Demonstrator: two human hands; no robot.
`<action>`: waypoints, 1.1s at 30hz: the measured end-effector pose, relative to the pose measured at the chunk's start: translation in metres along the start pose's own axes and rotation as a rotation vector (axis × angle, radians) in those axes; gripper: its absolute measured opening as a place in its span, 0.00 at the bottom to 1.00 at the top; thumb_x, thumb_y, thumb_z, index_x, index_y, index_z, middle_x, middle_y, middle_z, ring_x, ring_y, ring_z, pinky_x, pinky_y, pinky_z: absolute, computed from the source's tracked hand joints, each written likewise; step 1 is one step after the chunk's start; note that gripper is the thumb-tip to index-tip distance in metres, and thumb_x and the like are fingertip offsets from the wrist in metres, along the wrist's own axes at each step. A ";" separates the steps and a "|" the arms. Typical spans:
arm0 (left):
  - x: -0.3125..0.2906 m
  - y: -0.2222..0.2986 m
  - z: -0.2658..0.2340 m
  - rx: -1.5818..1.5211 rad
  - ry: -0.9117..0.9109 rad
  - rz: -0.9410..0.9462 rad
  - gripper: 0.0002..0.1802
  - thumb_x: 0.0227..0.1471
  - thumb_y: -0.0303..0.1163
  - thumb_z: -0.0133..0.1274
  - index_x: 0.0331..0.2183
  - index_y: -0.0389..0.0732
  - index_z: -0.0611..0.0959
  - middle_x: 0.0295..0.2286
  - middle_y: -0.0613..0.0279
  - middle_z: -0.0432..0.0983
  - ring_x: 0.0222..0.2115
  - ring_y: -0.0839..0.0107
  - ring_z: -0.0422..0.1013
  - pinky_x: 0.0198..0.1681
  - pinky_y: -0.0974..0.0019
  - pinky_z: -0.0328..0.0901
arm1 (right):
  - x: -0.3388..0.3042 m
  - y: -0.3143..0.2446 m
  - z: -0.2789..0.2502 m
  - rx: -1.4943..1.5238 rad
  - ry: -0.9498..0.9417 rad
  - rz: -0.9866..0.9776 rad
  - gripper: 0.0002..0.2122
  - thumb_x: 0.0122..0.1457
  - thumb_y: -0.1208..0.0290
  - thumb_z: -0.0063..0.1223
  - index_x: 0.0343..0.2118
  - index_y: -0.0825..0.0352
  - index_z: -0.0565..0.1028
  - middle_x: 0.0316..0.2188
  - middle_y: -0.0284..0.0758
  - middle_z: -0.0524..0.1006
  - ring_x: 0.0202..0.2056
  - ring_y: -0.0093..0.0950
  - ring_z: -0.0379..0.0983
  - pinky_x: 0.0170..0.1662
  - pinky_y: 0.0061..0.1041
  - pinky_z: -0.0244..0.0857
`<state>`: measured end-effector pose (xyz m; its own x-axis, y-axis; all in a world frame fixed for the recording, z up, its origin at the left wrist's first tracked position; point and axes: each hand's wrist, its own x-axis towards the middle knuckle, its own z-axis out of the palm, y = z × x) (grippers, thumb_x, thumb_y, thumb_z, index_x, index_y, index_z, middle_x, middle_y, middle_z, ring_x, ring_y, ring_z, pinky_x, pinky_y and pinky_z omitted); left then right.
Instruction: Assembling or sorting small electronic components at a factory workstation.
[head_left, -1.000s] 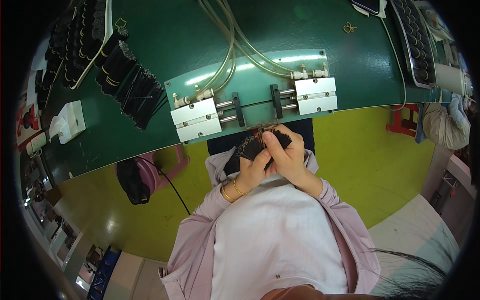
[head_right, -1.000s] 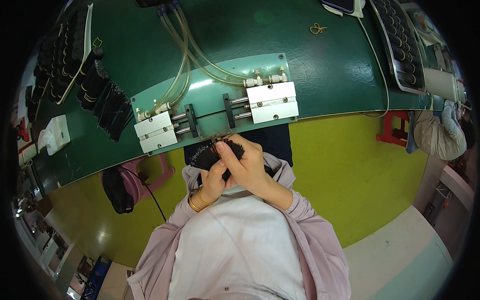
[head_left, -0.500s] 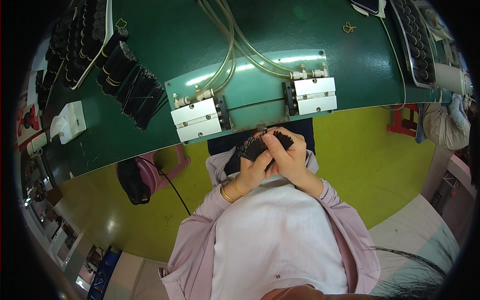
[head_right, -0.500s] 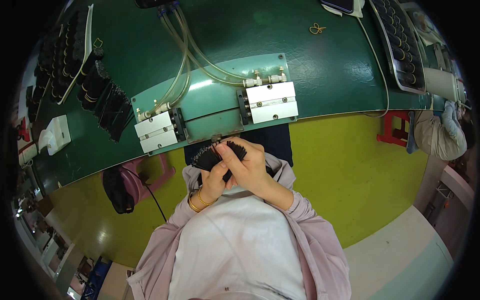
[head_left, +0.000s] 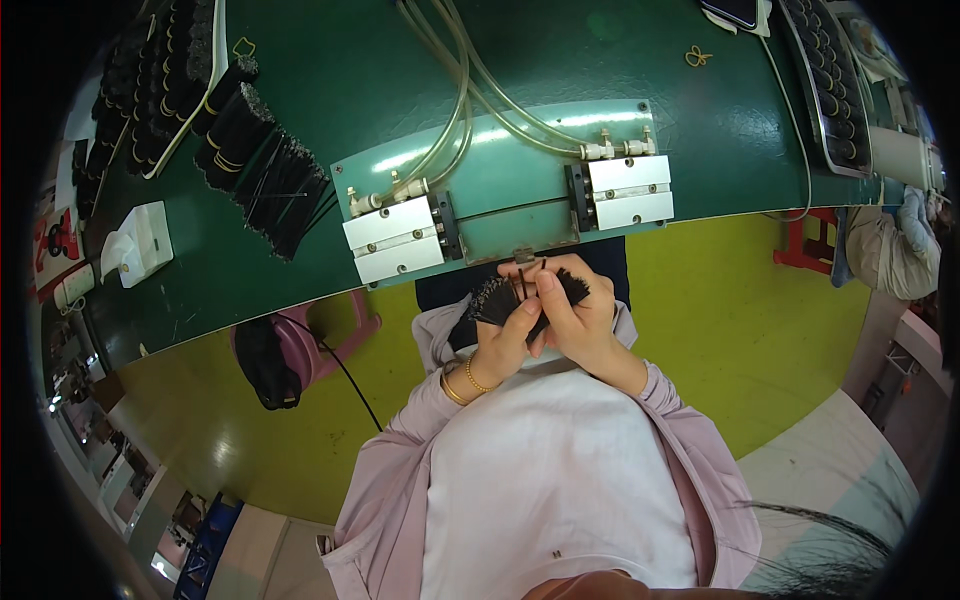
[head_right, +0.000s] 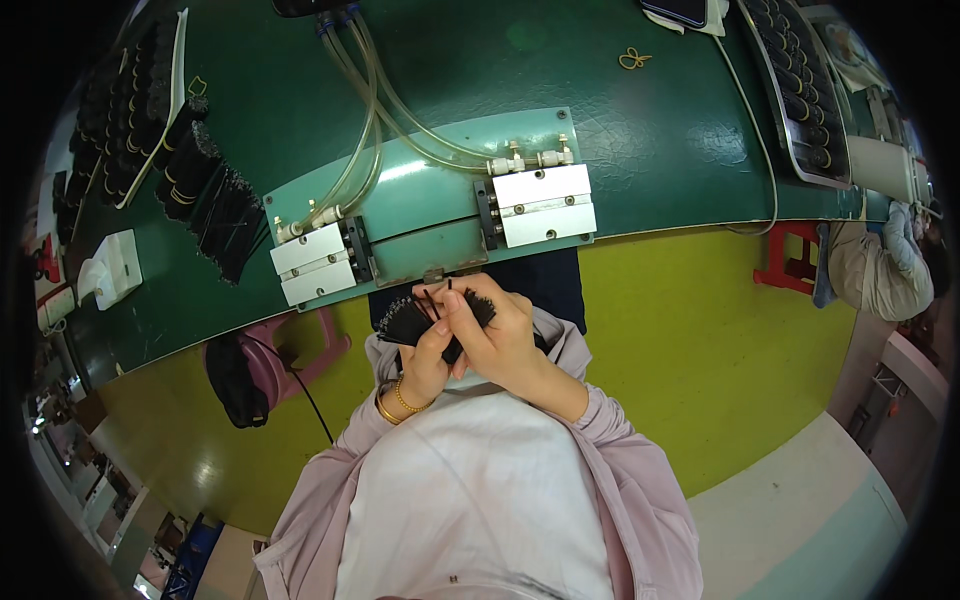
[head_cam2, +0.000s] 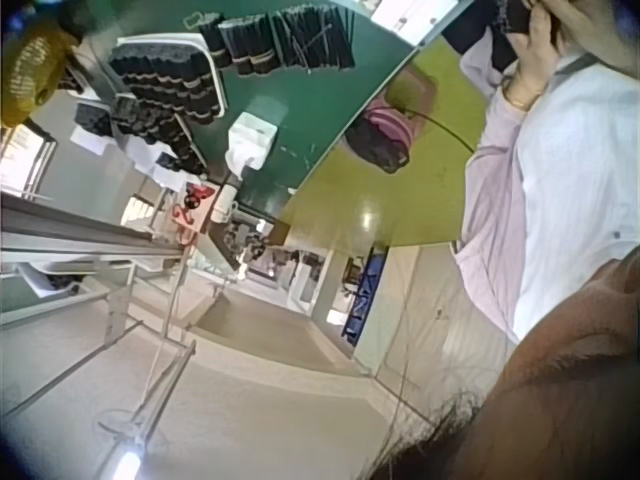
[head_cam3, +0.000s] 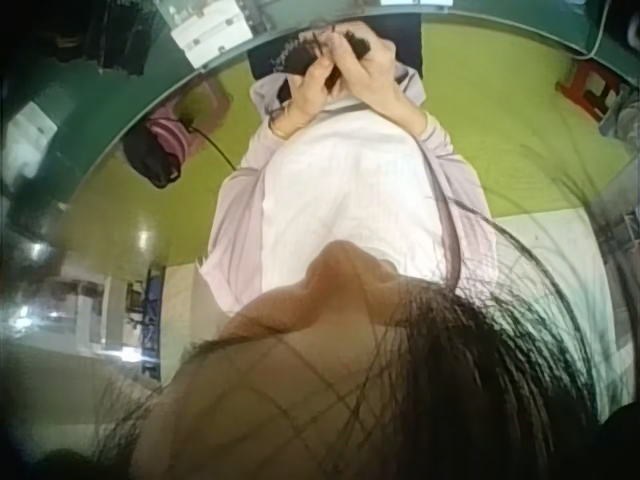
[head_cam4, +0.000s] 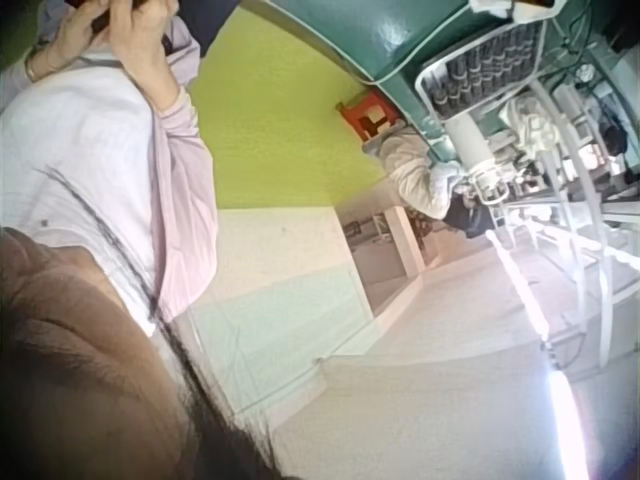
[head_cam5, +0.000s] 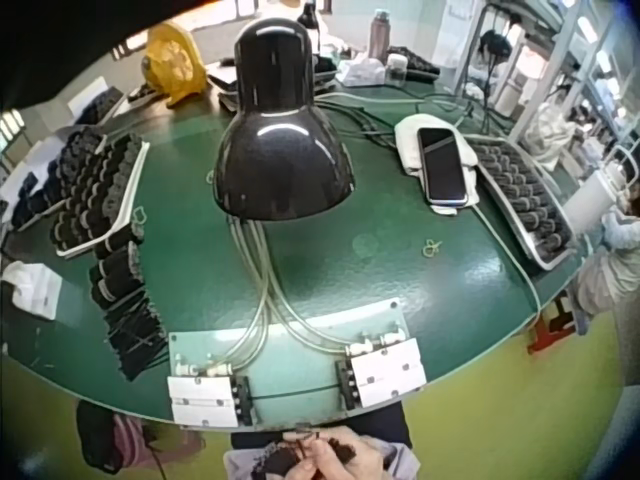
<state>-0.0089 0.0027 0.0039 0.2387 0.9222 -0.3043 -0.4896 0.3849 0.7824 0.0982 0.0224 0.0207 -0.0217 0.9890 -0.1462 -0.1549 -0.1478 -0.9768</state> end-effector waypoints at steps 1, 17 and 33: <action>-0.001 0.000 -0.001 0.003 -0.027 -0.018 0.10 0.53 0.30 0.40 0.33 0.33 0.70 0.19 0.67 0.67 0.12 0.86 0.59 0.12 0.82 0.54 | 0.000 -0.002 0.000 0.009 0.011 0.003 0.08 0.56 0.74 0.44 0.30 0.76 0.69 0.25 0.38 0.76 0.13 0.19 0.70 0.11 0.14 0.61; 0.003 -0.002 0.002 0.016 0.032 0.022 0.08 0.52 0.29 0.43 0.33 0.34 0.70 0.19 0.69 0.67 0.11 0.87 0.59 0.12 0.82 0.53 | 0.008 -0.015 0.000 0.032 -0.098 0.212 0.12 0.57 0.69 0.44 0.26 0.75 0.72 0.13 0.32 0.71 0.09 0.18 0.66 0.09 0.13 0.56; 0.004 0.000 0.006 0.072 0.102 0.074 0.09 0.52 0.31 0.43 0.32 0.34 0.70 0.19 0.69 0.67 0.11 0.87 0.58 0.11 0.82 0.52 | 0.006 -0.010 -0.002 0.112 -0.097 0.259 0.11 0.57 0.70 0.44 0.26 0.74 0.71 0.16 0.34 0.72 0.09 0.18 0.67 0.09 0.14 0.56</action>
<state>-0.0026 0.0058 0.0059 0.1159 0.9485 -0.2947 -0.4402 0.3150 0.8408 0.1015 0.0298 0.0291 -0.1684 0.9148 -0.3671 -0.2399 -0.3992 -0.8849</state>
